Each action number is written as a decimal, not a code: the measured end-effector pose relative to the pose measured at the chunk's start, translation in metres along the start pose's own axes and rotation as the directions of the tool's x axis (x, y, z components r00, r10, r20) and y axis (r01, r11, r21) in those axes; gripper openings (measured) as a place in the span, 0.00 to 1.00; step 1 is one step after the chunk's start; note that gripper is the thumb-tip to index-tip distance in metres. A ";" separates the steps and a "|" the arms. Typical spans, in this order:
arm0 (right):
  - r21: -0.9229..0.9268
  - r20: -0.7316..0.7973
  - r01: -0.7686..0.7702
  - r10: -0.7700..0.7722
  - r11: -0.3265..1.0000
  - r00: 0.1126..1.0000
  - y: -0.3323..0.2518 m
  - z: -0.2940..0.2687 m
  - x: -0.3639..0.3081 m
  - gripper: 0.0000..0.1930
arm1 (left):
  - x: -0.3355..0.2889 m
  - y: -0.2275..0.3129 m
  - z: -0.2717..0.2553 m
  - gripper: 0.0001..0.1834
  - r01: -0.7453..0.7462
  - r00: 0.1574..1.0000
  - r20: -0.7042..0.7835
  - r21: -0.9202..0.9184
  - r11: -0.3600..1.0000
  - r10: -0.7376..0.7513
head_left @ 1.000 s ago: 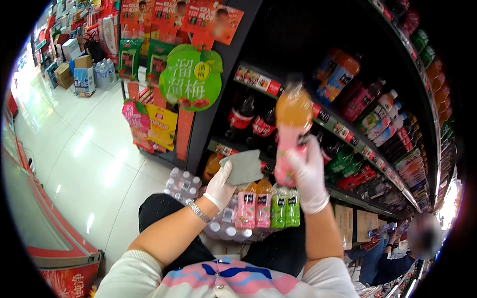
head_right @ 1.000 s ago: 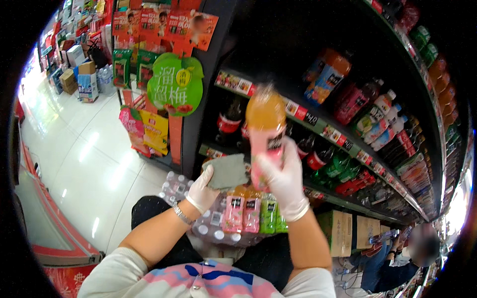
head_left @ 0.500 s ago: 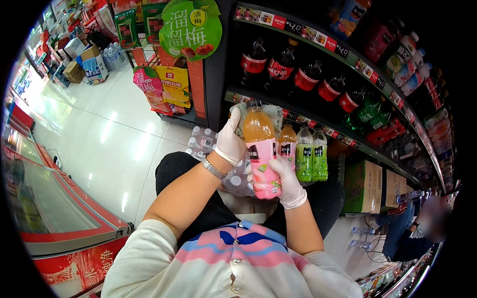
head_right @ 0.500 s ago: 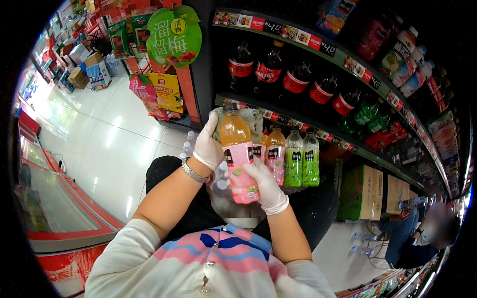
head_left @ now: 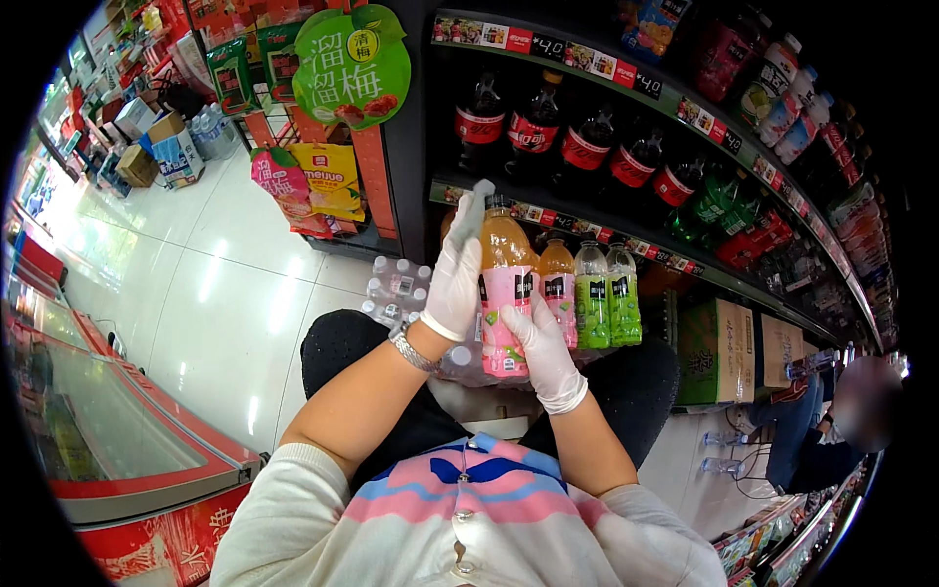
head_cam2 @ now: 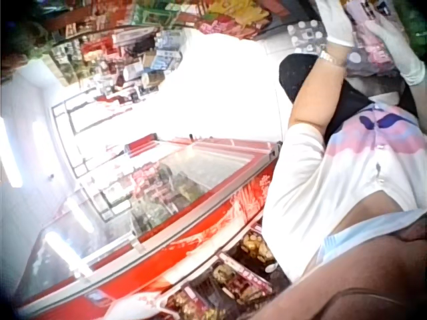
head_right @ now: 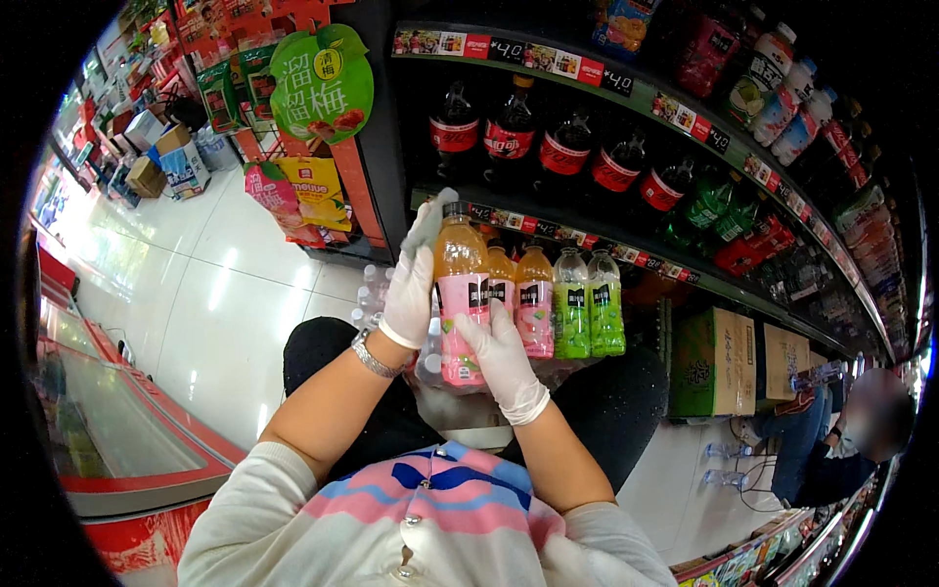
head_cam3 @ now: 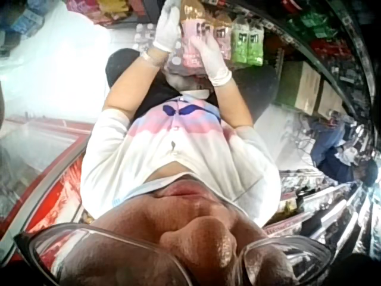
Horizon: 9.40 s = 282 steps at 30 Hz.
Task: The person sits on the floor in a convenience store aisle and restocks a beverage shelf. They handle multiple bottles of soda and water, wiping them with a cloth and placing them onto the shelf one by one.
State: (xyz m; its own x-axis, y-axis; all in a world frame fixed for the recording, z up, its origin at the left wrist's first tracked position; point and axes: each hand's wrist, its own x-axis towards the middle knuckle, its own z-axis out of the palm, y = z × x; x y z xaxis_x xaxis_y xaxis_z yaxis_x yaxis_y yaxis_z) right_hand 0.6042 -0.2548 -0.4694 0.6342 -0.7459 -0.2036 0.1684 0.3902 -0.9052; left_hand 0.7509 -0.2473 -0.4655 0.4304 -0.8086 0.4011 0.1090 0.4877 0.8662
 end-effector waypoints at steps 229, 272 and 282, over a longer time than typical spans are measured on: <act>-0.572 0.123 0.558 -0.610 0.601 0.783 -0.309 0.037 0.292 0.28 | 0.010 -0.022 -0.036 0.22 0.427 0.866 -0.072 -0.411 0.806 -0.495; -0.527 0.394 0.596 -0.447 0.606 0.803 -0.293 0.034 0.223 0.23 | 0.009 -0.036 -0.033 0.24 0.502 0.843 -0.038 -0.300 0.811 -0.536; -0.651 0.552 0.753 -0.738 -0.092 0.387 -0.209 0.013 0.122 0.14 | 0.016 -0.046 -0.043 0.23 0.505 0.789 0.001 -0.570 0.648 -0.614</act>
State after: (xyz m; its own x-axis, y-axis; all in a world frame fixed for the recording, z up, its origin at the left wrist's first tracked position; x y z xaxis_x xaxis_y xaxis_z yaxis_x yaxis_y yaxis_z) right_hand 0.6558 -0.4201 -0.3005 0.5379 -0.2788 0.7956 -0.0296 -0.9494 -0.3127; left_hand 0.7911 -0.2686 -0.5114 0.2721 -0.9379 -0.2154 0.7985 0.0951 0.5945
